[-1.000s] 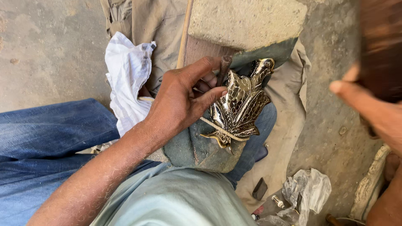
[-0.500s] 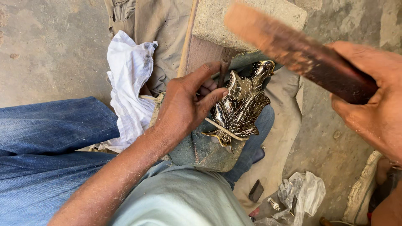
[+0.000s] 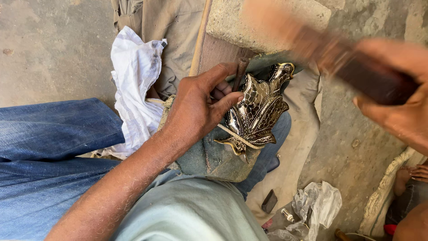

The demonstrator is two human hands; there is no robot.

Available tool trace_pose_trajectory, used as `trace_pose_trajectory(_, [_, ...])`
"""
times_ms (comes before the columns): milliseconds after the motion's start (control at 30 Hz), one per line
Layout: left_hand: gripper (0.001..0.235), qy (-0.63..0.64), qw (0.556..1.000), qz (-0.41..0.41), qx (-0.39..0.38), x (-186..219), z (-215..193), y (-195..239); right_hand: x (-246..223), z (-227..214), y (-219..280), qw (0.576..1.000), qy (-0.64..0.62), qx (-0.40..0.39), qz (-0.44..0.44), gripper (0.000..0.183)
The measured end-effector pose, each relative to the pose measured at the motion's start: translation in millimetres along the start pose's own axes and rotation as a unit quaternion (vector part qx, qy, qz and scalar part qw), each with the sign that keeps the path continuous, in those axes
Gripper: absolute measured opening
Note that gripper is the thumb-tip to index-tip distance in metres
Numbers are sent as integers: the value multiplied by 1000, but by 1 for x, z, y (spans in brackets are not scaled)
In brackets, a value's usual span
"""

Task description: The person uses a chisel and wooden mallet to engrave patterns into a silver-colored metal object shaped like a bird. The object is held on a cushioned block on the lap while the person repeatedly strikes the chisel to create surface texture.

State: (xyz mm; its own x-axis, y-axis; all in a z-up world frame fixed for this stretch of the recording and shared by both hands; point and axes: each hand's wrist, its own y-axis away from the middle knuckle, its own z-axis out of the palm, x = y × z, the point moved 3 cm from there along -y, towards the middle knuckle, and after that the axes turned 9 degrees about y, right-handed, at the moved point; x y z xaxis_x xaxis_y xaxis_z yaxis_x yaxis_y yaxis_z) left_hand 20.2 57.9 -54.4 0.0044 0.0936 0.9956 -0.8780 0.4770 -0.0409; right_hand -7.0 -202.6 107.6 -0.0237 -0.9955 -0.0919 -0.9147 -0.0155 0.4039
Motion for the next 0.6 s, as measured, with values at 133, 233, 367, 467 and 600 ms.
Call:
trace_pose_trajectory(133, [46,5,1000,-22,1,-2,2,-7,2,3,0,998,-29,45,-23,54])
trace_pose_trajectory(233, [46,14,999,-34,-5,-3,2,-3,17,10,4,999,25,17,-16,55])
trace_pose_trajectory(367, [46,23,999,-36,-13,-3,0,-4,35,19,6,998,17,39,48,27])
trace_pose_trajectory(467, [45,-6,1000,-13,1,-5,0,-5,33,17,3,999,37,20,-11,38])
trace_pose_trajectory(600, [47,9,1000,-25,-5,-9,0,-7,28,12,-1,989,-17,119,86,44])
